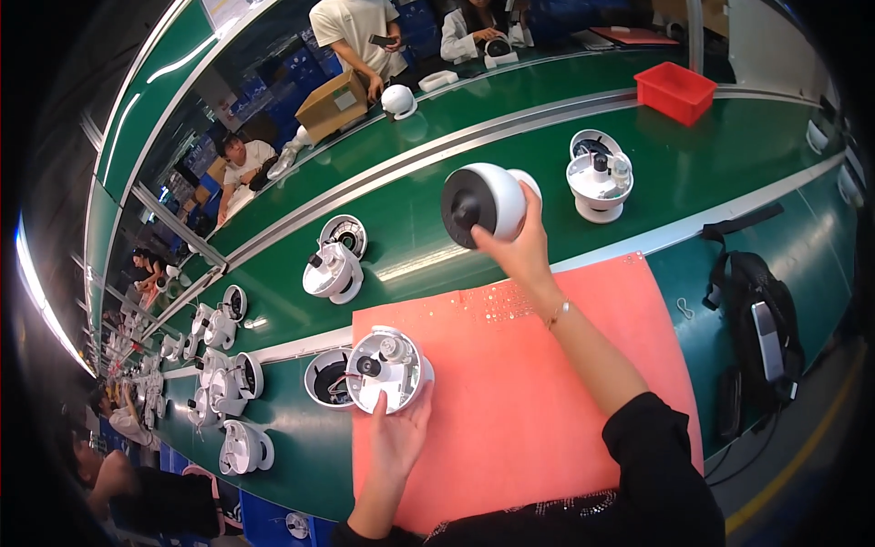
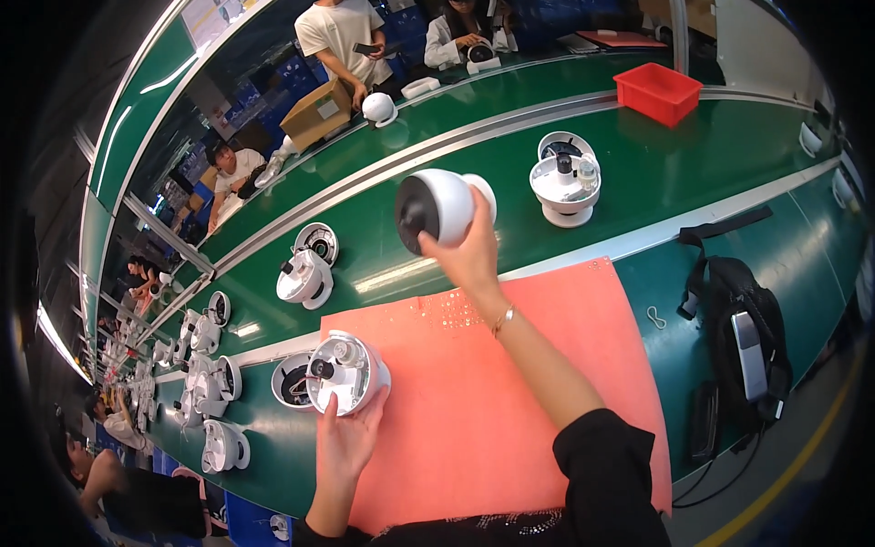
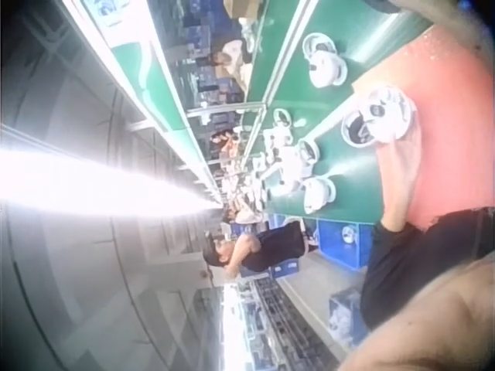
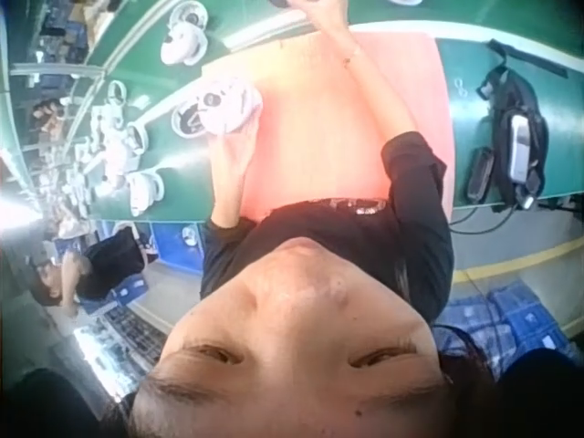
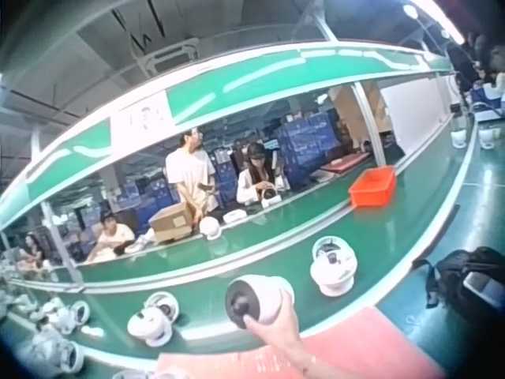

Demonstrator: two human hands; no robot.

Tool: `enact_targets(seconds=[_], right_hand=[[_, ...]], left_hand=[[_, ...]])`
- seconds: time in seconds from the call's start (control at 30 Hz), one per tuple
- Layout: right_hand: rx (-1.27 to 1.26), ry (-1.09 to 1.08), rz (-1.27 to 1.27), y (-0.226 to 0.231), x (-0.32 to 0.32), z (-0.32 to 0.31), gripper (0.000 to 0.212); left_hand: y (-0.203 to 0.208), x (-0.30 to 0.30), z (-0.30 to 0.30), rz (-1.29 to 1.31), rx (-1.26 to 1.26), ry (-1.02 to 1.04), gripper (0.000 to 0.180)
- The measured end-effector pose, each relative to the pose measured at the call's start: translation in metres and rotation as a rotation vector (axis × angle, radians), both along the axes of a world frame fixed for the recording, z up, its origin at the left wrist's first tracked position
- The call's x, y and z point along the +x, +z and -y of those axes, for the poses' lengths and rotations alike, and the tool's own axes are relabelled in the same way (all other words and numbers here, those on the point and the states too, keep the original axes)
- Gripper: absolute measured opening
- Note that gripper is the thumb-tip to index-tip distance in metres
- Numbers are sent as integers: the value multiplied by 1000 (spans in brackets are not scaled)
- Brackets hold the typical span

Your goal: Assembling internal components and outer housings of security cameras on a production line.

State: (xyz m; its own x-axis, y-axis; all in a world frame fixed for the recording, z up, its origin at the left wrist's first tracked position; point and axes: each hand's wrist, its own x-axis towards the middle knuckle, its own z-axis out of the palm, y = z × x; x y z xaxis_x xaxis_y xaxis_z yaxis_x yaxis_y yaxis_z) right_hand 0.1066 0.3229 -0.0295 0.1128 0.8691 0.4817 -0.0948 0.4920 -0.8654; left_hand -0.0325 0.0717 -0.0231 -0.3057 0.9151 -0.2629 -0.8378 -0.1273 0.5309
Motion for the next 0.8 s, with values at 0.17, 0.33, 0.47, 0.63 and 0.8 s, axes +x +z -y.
enact_targets(seconds=[0.17,0.33,0.47,0.63,0.8], right_hand=[[-638,349,-403,-22,6,-24,86],[-735,392,-203,-29,38,-36,95],[-662,106,-675,-57,82,-80,85],[-474,45,-877,-76,136,-109,80],[-389,-7,-832,-61,154,-104,78]], left_hand=[[-18,-5,1,-173,13,123,56],[-14,-33,12,-89,29,282,53],[-8,-66,28,-21,6,245,55],[-11,-75,43,-133,-75,230,51],[-16,-71,44,-125,-96,167,48]])
